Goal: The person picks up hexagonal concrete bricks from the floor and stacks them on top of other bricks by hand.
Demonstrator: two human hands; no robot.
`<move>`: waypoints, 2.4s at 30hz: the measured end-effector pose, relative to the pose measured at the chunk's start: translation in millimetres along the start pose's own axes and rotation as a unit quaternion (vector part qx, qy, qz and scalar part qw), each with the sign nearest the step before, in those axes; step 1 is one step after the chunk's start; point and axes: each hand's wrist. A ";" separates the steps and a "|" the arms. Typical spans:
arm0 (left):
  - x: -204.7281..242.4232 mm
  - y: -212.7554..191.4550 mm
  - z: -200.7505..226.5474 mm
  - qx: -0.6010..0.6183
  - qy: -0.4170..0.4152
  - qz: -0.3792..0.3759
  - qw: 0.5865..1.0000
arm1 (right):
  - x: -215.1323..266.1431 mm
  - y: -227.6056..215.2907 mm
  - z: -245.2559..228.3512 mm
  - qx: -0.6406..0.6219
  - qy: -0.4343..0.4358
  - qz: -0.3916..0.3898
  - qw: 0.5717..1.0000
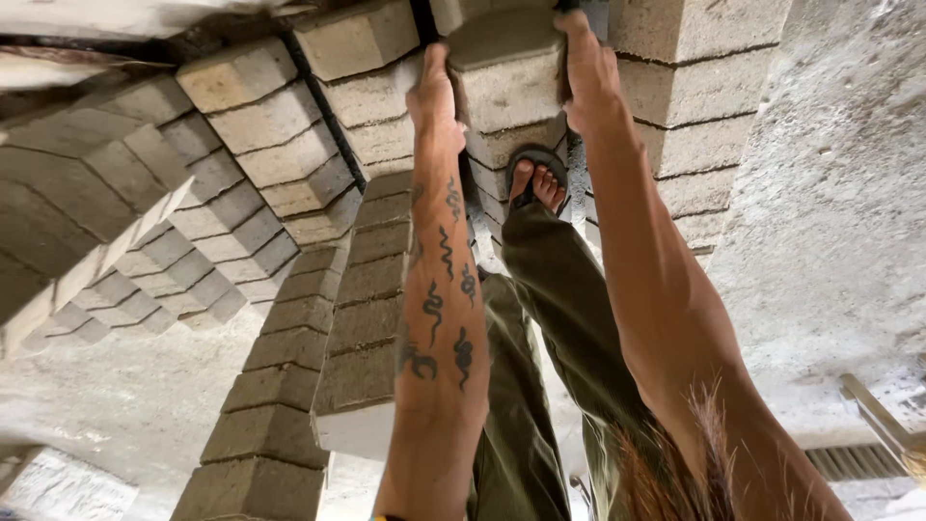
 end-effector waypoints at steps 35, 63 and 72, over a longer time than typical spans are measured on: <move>233.6 -441.0 -124.6 0.135 0.425 -0.030 0.894 | 398.0 -88.0 283.9 -0.168 -0.428 -0.195 0.866; 172.4 -423.5 -140.6 0.158 0.575 0.054 0.801 | 375.4 -74.2 275.0 -0.185 -0.511 -0.106 0.832; 196.0 -424.4 -208.4 0.159 0.531 0.037 0.832 | 330.8 -154.6 283.1 -0.107 -0.389 -0.197 0.894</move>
Point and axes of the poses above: each hand's wrist, its own x-axis away from the middle knuckle, its own y-axis out of the palm, z = x × y, and after that the axes turned 13 degrees about z, right-handed
